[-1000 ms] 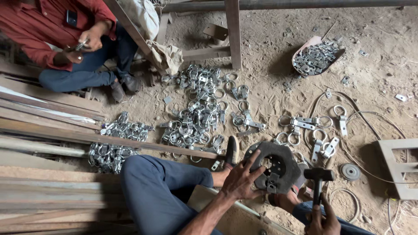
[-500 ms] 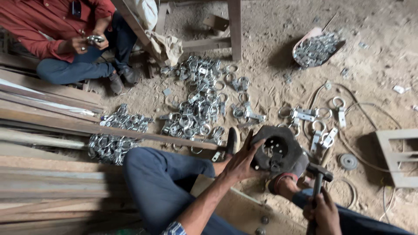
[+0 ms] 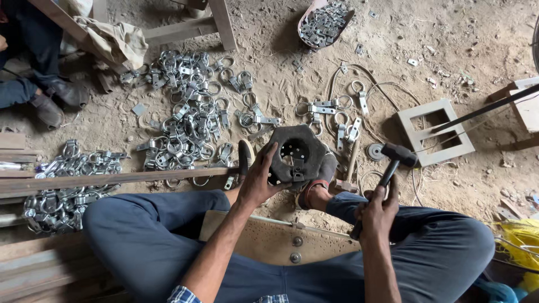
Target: The person sits cross-legged on the floor and repeatedly hammers a metal part held in a dark mold. They adjust the part's position with their left hand while striking it with a hammer in their right hand. Piles of similar metal parts are scattered on the floor around them.
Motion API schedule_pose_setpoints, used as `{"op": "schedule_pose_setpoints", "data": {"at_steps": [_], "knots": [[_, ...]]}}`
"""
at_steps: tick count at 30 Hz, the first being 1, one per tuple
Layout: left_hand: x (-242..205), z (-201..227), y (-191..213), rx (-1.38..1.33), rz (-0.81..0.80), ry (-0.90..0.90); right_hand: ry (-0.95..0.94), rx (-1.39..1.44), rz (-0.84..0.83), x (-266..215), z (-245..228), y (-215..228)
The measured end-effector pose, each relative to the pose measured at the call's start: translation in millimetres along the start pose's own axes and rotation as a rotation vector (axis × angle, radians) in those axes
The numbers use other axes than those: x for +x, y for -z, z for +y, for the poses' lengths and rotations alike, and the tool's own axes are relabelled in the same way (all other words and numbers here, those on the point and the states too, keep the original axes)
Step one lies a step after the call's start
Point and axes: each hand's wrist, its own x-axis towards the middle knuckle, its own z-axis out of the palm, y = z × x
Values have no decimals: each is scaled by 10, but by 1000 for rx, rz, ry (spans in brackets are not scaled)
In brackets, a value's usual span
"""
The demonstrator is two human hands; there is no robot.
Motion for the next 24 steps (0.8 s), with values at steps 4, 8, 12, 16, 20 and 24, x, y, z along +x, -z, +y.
{"op": "schedule_pose_setpoints", "data": {"at_steps": [4,8,12,16,20,24], "knots": [[12,14,26,-46,1,1,-41,-427,-370,115,145,-19],[-53,-2,84,113,70,-65,-225,-289,-369,487,-8,290],[-105,-53,58,8,29,-30,-87,-277,-194,485,-198,352],[-71,64,128,105,56,-84,-65,-266,-174,589,-648,198],[-58,69,96,23,-57,87,65,-403,-278,686,-1034,-46],[-132,-16,44,41,-36,-33,248,-672,-363,832,-1300,-435]]}}
